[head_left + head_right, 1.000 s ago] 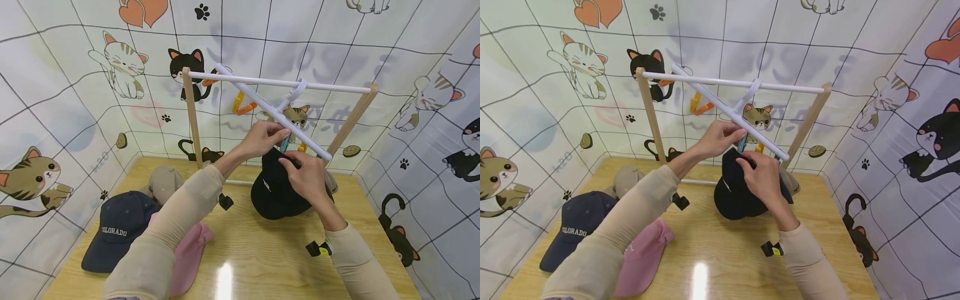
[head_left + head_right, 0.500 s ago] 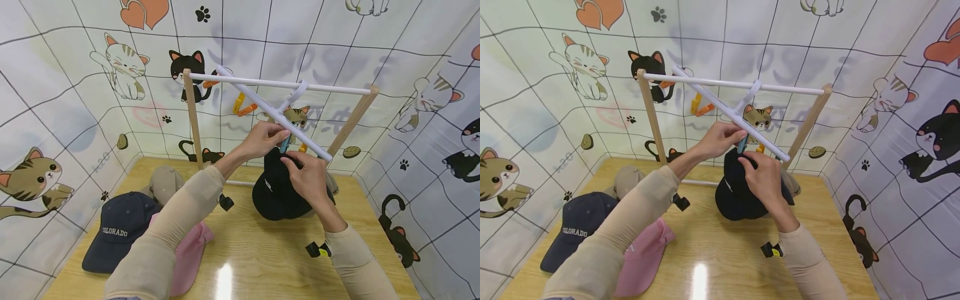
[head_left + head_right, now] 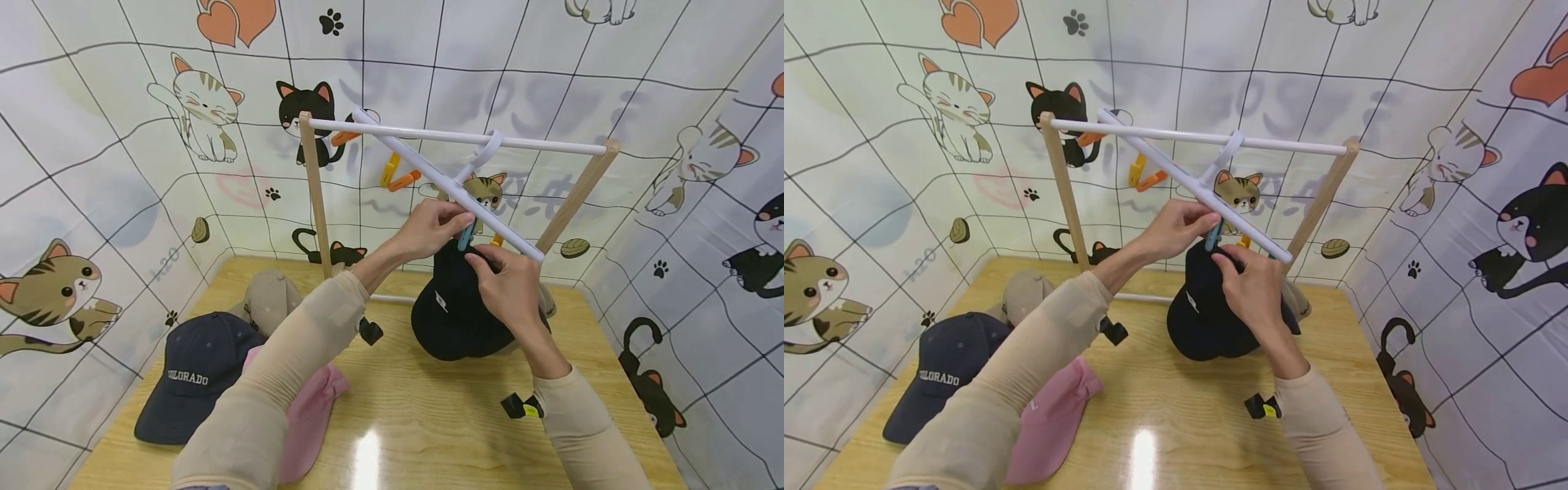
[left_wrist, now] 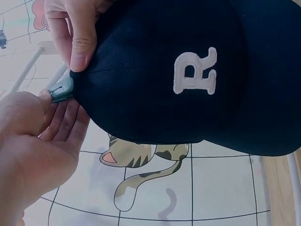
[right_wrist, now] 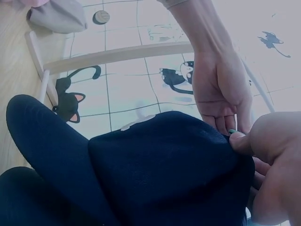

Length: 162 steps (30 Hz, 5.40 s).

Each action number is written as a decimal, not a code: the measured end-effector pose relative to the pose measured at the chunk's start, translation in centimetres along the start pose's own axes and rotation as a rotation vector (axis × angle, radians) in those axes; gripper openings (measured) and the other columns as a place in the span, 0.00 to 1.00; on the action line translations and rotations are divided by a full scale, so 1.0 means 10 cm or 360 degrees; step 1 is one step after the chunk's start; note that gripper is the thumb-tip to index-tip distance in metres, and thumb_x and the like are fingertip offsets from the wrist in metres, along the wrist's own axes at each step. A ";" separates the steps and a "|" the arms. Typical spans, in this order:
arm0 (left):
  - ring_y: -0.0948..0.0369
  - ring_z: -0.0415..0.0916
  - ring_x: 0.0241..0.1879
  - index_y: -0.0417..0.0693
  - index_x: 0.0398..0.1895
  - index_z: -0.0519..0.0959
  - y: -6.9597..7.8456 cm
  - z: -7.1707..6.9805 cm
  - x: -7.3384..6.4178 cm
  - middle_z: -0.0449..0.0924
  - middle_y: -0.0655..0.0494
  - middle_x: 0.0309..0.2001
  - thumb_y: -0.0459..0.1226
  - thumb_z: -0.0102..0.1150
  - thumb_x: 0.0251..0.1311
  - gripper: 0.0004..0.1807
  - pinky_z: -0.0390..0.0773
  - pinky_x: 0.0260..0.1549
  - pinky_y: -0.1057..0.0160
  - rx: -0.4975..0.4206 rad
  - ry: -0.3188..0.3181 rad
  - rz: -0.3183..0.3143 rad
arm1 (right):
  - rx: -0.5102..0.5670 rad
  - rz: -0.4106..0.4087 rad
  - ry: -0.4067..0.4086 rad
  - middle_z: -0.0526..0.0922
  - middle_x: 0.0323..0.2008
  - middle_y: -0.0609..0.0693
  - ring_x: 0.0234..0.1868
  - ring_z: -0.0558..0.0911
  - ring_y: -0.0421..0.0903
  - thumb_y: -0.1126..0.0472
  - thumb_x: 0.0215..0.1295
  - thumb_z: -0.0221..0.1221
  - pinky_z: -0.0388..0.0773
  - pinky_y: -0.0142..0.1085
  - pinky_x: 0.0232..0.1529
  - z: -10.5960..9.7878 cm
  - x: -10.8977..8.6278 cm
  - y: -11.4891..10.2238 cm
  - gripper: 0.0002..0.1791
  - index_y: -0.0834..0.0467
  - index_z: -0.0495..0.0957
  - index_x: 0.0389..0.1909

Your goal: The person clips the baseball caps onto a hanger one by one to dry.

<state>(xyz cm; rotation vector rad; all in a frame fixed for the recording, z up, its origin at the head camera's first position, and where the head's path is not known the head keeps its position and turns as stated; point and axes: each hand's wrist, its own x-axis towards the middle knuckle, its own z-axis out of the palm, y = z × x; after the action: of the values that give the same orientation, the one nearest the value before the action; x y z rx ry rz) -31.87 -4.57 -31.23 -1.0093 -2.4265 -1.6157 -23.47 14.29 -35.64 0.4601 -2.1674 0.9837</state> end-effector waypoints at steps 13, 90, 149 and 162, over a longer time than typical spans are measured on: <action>0.63 0.85 0.49 0.41 0.67 0.89 0.02 0.04 -0.02 0.93 0.45 0.58 0.41 0.61 0.86 0.18 0.79 0.47 0.69 0.0021 0.0024 -0.0041 | -0.0076 0.0093 0.0010 0.96 0.40 0.66 0.39 0.96 0.64 0.66 0.74 0.73 0.66 0.15 0.40 -0.07 0.09 -0.04 0.09 0.68 0.94 0.49; 0.57 0.90 0.57 0.45 0.70 0.86 -0.04 0.01 -0.09 0.92 0.48 0.61 0.46 0.59 0.88 0.21 0.85 0.56 0.63 0.0032 -0.0005 0.0028 | -0.0271 -0.0177 -0.0061 0.92 0.26 0.60 0.16 0.62 0.32 0.67 0.74 0.66 0.59 0.35 0.23 -0.14 0.05 -0.01 0.14 0.67 0.92 0.55; 0.49 0.68 0.85 0.53 0.87 0.69 -0.19 -0.39 -1.20 0.72 0.50 0.84 0.50 0.54 0.88 0.32 0.68 0.84 0.38 0.0570 -0.0124 -0.0016 | 0.0031 -0.0081 0.0020 0.91 0.58 0.66 0.58 0.86 0.65 0.63 0.75 0.69 0.75 0.37 0.62 -0.20 -0.21 0.19 0.19 0.68 0.86 0.62; 0.45 0.66 0.86 0.52 0.86 0.70 -0.29 -0.60 -1.77 0.73 0.49 0.84 0.49 0.55 0.88 0.30 0.66 0.83 0.32 0.0581 -0.0160 -0.0132 | 0.0105 -0.0232 0.0050 0.91 0.62 0.63 0.65 0.86 0.63 0.63 0.74 0.68 0.72 0.25 0.72 -0.12 -0.24 0.16 0.21 0.63 0.87 0.64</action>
<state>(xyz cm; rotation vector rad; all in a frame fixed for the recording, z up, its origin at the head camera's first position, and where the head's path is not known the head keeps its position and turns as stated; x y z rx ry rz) -21.39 -18.87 -37.70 -0.9566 -2.7232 -1.1000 -22.15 16.32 -37.64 0.6213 -2.0468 0.9771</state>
